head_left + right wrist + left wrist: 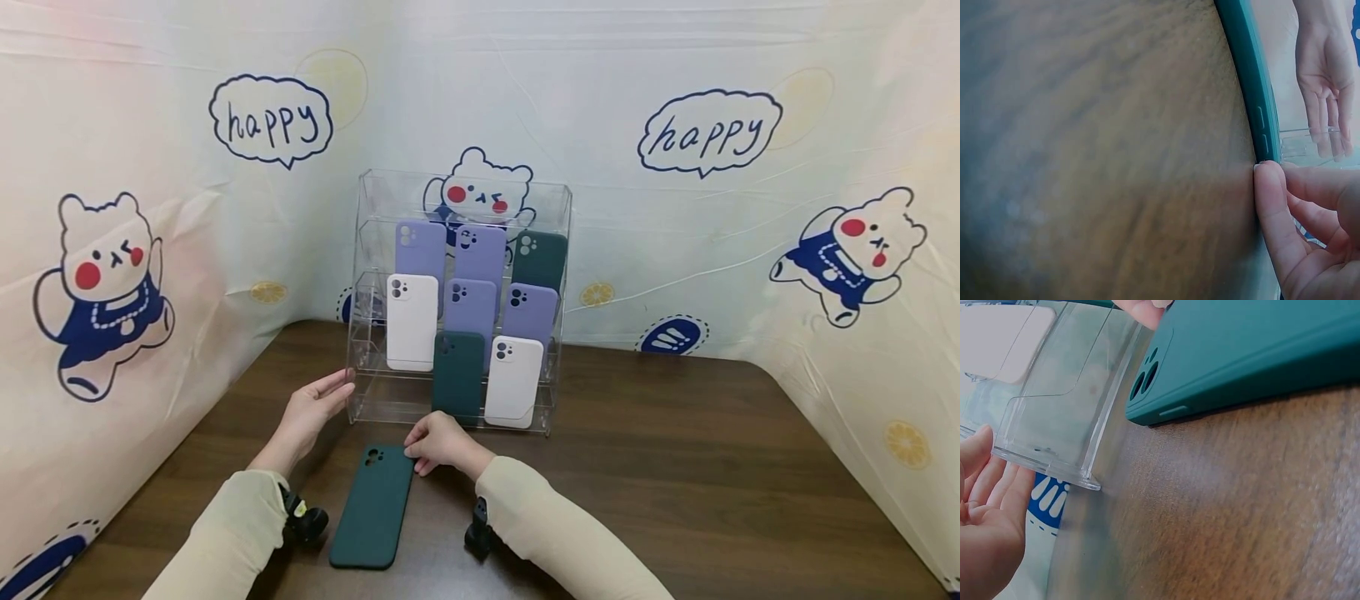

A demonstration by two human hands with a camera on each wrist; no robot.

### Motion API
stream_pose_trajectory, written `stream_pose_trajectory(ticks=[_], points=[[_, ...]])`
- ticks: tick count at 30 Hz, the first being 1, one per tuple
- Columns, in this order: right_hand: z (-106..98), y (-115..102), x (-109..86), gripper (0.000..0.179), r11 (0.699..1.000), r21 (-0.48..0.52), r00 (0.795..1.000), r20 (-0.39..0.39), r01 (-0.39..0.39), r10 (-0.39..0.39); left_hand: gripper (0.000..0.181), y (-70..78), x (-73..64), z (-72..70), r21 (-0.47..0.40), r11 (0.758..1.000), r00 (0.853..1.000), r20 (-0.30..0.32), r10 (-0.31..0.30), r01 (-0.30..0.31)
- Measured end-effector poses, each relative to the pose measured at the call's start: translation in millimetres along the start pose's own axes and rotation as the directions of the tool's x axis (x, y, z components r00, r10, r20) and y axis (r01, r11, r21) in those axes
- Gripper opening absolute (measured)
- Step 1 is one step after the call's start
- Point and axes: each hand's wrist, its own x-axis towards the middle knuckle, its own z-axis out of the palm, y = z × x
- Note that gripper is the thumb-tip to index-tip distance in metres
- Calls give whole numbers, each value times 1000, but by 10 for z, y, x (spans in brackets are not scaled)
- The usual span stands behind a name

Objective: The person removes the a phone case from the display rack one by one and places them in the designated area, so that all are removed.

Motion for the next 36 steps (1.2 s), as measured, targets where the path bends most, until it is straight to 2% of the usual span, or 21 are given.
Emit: stream_pose_trajectory(ticks=[12, 20, 28, 36], points=[[-21, 18, -17, 5, 999, 43, 1000, 16, 19, -20, 55, 7, -10, 3, 7, 1000, 1000, -2, -8, 8], [-114, -80, -81, 12, 995, 58, 996, 38, 75, -77, 55, 5, 0, 11, 7, 1000, 1000, 2, 0, 0], [-304, -262, -137, 19, 988, 80, 991, 5, 134, -135, 55, 13, -25, -3, 15, 1000, 1000, 13, 12, -12], [-591, -455, -214, 21, 973, 109, 978, -53, 205, -201, 55, 19, -29, -4, 23, 1000, 1000, 12, 0, 0]])
